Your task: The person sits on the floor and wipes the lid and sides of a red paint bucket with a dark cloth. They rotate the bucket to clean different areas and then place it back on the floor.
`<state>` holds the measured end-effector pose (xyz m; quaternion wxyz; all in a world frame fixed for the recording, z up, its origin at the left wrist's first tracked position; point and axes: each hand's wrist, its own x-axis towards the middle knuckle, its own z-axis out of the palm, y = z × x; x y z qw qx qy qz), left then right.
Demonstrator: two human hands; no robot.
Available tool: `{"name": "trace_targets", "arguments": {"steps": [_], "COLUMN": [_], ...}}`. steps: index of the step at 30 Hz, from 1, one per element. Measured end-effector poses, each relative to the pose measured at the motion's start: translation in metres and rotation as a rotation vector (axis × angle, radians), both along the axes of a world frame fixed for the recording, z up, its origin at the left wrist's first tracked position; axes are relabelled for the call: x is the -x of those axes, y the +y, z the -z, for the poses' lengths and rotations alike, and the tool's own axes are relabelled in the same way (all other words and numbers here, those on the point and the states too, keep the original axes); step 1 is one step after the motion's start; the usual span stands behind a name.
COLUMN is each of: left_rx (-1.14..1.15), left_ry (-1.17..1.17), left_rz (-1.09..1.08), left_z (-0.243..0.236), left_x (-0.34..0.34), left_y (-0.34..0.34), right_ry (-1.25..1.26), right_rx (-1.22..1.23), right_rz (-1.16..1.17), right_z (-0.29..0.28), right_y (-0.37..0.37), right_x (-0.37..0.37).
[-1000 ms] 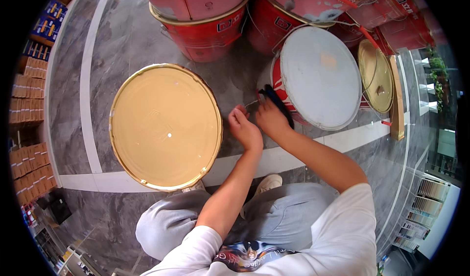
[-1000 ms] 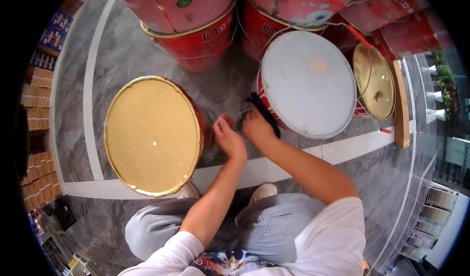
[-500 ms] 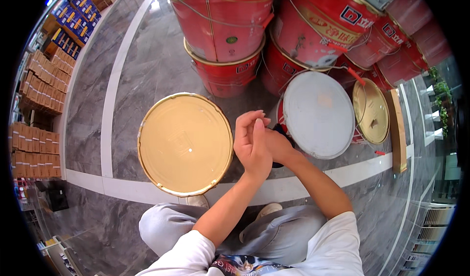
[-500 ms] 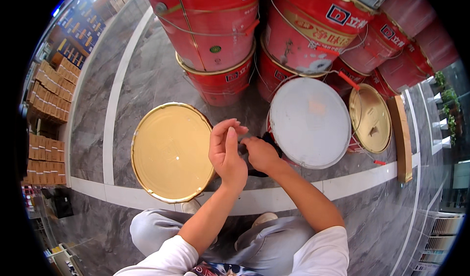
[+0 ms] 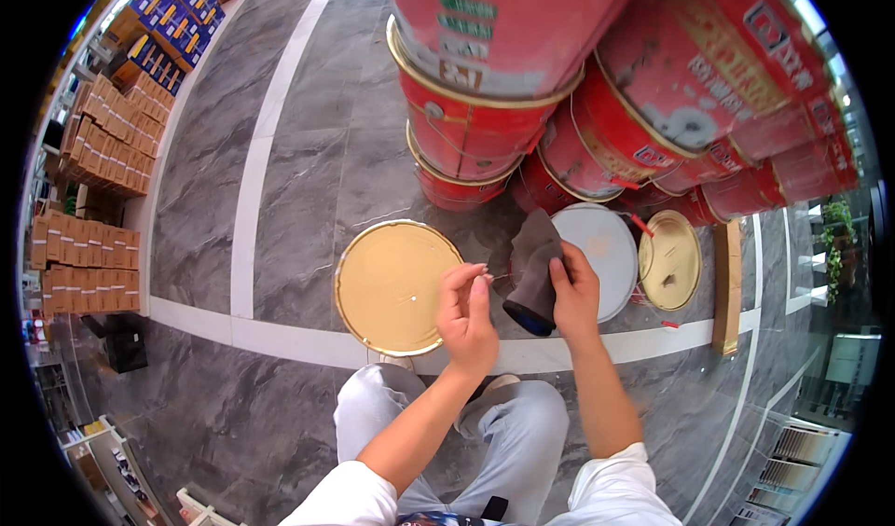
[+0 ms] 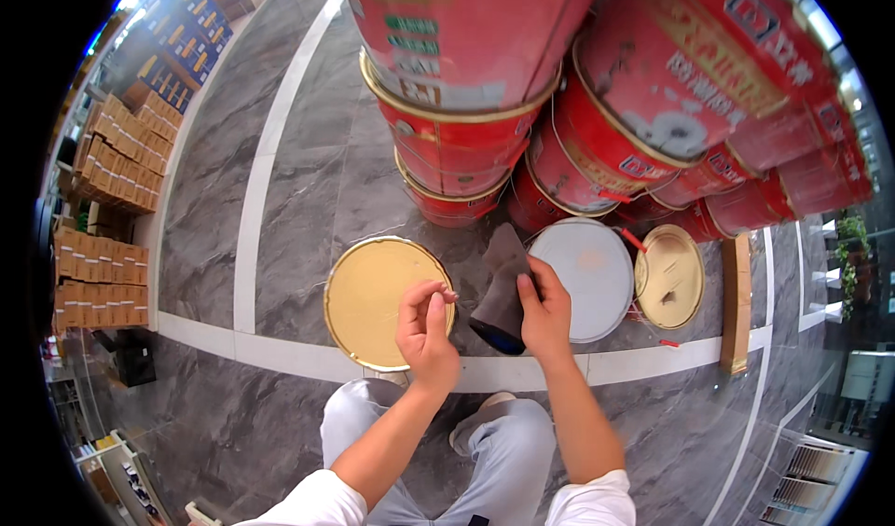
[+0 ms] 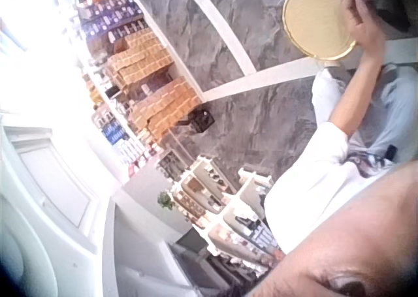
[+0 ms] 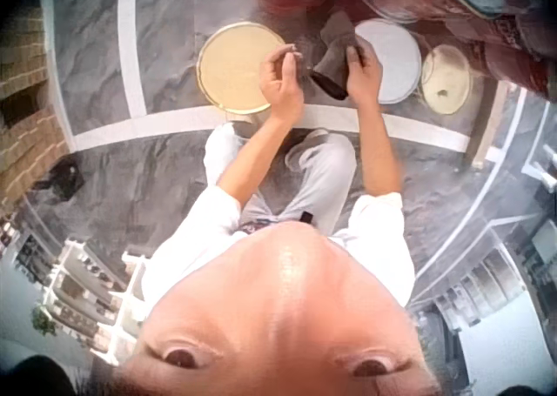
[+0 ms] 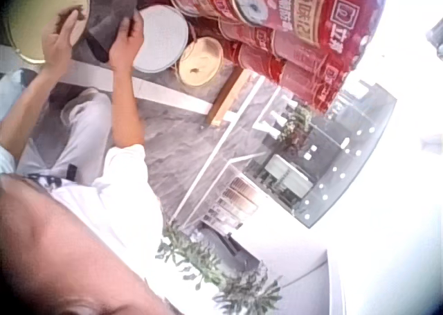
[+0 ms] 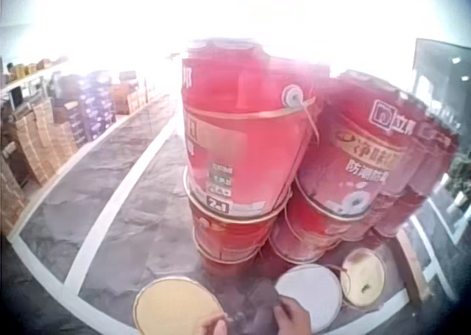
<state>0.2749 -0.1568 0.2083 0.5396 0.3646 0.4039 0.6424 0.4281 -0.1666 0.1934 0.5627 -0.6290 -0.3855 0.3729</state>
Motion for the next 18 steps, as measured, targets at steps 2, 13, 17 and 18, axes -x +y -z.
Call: {"name": "trace_targets", "arguments": {"steps": [2,13,17,18], "left_rx": [0.028,0.07,0.101,0.099], "left_ry": [0.05,0.176,0.238,0.222], "left_rz": [-0.019,0.133,0.125,0.139], "left_z": [-0.037,-0.243,-0.275,-0.278], "left_x": [0.016,0.081,0.124,0.135], "left_y": [-0.002,0.012,0.028,0.035], "right_ry": [0.117,0.525,0.605,0.639], "right_rx": [0.017,-0.066,-0.072,-0.081], "right_rz": [0.088,0.279,0.297,0.304], "right_z": [-0.048,-0.226,-0.269,-0.276], "right_y": [-0.011,-0.02,0.006,0.014], "right_x": [0.015,0.091,0.109,0.114]}}
